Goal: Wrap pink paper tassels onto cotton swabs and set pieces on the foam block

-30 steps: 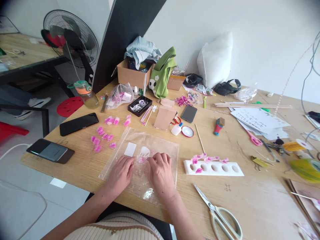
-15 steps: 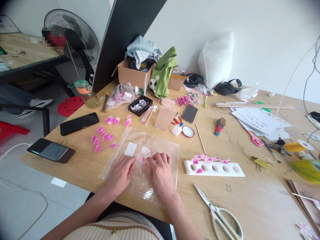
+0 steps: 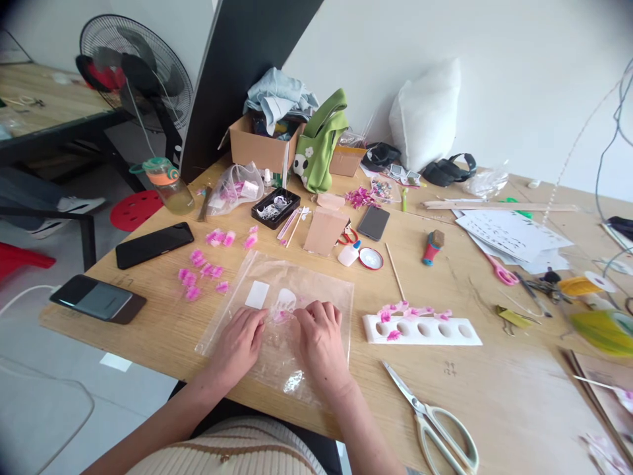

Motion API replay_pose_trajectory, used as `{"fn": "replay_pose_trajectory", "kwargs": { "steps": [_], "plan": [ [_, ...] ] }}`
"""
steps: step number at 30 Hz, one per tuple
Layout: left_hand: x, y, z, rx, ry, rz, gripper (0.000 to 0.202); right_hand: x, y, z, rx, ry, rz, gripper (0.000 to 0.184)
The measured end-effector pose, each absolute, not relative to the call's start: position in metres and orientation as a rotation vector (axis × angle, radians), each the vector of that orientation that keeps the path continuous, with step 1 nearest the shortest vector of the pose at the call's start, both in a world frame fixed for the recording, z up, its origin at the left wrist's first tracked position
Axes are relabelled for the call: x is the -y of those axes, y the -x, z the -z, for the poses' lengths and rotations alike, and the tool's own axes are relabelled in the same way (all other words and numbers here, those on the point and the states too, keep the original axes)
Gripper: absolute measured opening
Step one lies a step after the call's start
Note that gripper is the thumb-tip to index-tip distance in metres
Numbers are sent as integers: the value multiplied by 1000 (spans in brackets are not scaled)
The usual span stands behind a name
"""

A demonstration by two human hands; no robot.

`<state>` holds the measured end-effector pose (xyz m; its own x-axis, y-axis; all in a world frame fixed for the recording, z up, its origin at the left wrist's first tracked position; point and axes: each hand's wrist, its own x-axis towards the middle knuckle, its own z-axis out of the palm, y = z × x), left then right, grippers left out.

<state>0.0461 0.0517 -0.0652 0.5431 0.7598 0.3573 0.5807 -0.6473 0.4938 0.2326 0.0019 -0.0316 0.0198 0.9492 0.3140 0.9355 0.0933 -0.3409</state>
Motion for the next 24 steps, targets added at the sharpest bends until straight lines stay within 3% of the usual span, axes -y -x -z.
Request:
{"fn": "replay_pose_trajectory", "kwargs": {
  "steps": [24],
  "plan": [
    [-52,-46,68,-1115,-2469,-816,32,7,-239,38,1957,1916,-75,20]
  ]
}}
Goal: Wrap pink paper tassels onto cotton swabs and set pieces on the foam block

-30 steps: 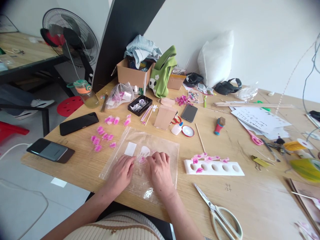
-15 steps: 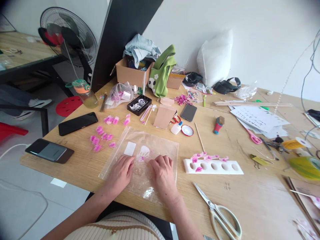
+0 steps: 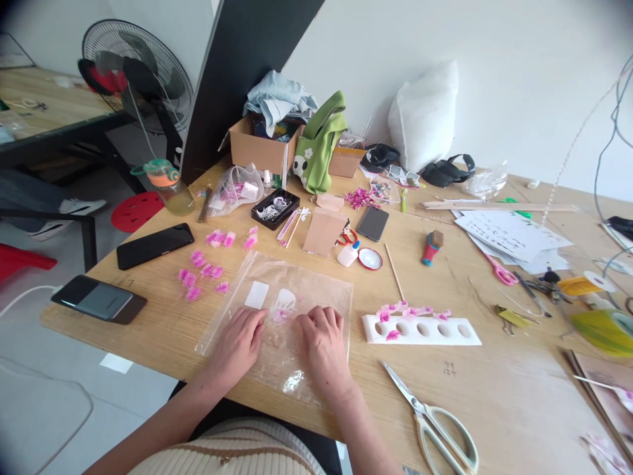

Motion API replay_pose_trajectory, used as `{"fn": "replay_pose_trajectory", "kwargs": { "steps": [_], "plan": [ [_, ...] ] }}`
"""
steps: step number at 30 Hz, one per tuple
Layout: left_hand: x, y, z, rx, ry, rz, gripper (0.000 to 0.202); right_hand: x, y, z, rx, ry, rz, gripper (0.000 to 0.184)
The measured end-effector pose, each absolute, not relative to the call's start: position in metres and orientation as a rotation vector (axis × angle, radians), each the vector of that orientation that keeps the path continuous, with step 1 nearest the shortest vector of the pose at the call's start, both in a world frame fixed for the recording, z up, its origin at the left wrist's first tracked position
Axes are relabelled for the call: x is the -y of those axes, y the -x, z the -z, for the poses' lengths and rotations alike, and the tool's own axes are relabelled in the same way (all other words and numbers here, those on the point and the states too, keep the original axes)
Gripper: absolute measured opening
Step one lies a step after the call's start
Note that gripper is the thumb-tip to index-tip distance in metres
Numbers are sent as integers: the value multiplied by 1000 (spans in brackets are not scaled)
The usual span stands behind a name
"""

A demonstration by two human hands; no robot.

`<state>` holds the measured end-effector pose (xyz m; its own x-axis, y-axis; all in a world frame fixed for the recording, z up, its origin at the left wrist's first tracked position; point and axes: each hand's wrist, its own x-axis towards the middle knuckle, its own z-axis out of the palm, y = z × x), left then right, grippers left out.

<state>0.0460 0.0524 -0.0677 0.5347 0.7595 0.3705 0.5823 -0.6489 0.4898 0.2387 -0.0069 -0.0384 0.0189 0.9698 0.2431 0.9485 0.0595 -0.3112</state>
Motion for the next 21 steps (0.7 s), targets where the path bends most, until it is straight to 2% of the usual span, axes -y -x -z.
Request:
{"fn": "replay_pose_trajectory", "kwargs": {
  "steps": [6,21],
  "plan": [
    [-52,-46,68,-1100,-2467,-839,32,7,-240,34,1933,1903,-51,26],
    [-52,-47,65,-1110,-2479,-827,32,2,-237,34,1988,1923,-4,23]
  ]
}}
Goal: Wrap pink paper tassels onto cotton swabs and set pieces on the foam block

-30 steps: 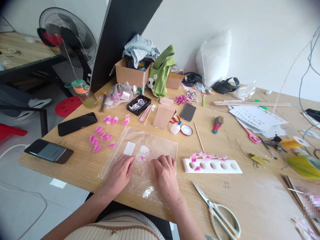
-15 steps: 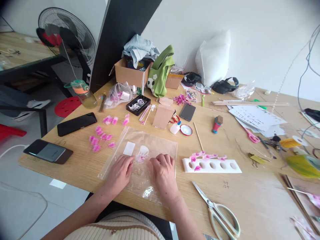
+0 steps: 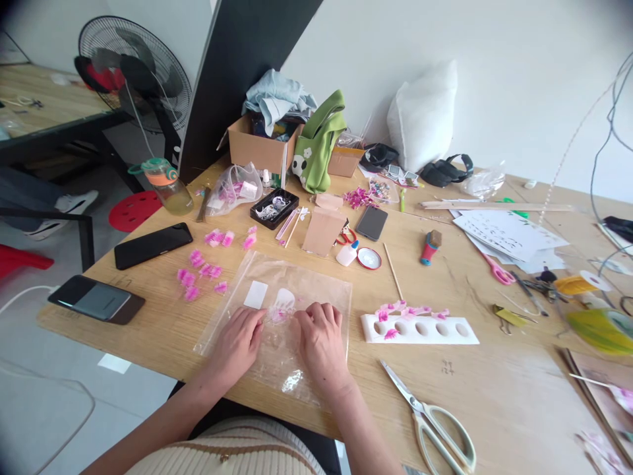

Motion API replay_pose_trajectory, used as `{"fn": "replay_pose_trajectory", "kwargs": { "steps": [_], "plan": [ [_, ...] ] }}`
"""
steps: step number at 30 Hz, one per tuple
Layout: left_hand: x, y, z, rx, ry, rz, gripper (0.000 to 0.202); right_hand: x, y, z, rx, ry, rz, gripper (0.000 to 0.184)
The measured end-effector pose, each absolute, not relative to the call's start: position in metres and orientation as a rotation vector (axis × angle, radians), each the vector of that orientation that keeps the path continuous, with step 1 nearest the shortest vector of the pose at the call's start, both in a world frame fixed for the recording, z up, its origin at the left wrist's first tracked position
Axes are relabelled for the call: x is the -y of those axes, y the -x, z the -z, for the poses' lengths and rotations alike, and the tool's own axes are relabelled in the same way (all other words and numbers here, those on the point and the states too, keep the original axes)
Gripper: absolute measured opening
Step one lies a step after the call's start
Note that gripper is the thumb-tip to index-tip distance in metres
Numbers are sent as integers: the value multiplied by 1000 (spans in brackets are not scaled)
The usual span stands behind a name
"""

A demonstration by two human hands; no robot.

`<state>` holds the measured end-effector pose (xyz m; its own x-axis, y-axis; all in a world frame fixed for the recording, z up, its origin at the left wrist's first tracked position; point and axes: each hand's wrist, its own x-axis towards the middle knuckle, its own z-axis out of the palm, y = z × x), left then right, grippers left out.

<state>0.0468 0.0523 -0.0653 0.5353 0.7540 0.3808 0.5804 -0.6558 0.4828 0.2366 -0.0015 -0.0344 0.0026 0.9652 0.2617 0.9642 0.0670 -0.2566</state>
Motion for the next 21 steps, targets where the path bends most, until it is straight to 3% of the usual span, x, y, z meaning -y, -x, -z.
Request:
{"fn": "replay_pose_trajectory", "kwargs": {
  "steps": [21],
  "plan": [
    [-53,-47,66,-1105,-2450,-865,30,12,-227,43,1925,1822,-155,18]
  ]
}}
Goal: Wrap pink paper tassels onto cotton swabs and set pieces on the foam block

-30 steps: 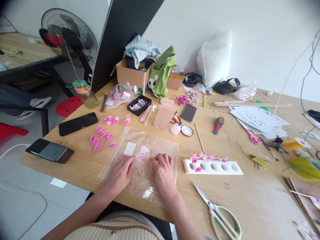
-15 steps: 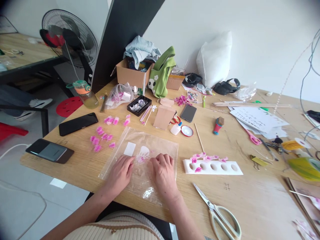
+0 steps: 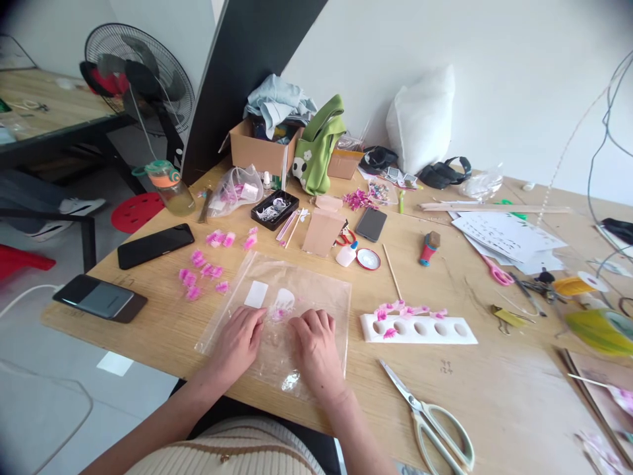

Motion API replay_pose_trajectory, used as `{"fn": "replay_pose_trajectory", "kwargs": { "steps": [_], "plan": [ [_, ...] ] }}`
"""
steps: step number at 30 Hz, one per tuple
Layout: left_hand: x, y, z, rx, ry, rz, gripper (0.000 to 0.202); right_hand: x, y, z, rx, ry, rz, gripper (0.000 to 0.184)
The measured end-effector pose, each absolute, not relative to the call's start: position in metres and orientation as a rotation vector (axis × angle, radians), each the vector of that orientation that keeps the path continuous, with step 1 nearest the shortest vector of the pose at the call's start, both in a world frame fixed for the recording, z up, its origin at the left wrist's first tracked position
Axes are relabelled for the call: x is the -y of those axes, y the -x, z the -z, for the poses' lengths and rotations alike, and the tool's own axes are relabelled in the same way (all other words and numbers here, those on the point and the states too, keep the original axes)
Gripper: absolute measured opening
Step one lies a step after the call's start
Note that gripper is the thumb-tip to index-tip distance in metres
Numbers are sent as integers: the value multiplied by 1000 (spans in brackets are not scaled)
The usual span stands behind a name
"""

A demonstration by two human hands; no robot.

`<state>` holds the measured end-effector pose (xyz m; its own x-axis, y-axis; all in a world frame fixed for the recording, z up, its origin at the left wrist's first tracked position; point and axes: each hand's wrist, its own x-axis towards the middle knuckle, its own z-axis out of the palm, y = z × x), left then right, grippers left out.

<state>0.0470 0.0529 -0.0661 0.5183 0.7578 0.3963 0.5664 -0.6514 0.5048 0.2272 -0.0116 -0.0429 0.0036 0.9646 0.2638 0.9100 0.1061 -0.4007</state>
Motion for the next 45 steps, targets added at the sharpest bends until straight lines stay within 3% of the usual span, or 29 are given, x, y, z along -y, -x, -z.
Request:
{"fn": "replay_pose_trajectory", "kwargs": {
  "steps": [27,31,45],
  "plan": [
    [-52,-46,65,-1120,-2412,-823,36,23,-239,41,1861,1907,-81,23],
    [-52,-45,66,-1136,-2381,-833,39,27,-237,42,1814,1934,-22,17],
    [-53,-45,65,-1144,-2336,-925,33,-5,-194,36,2035,1674,32,15]
  ]
}}
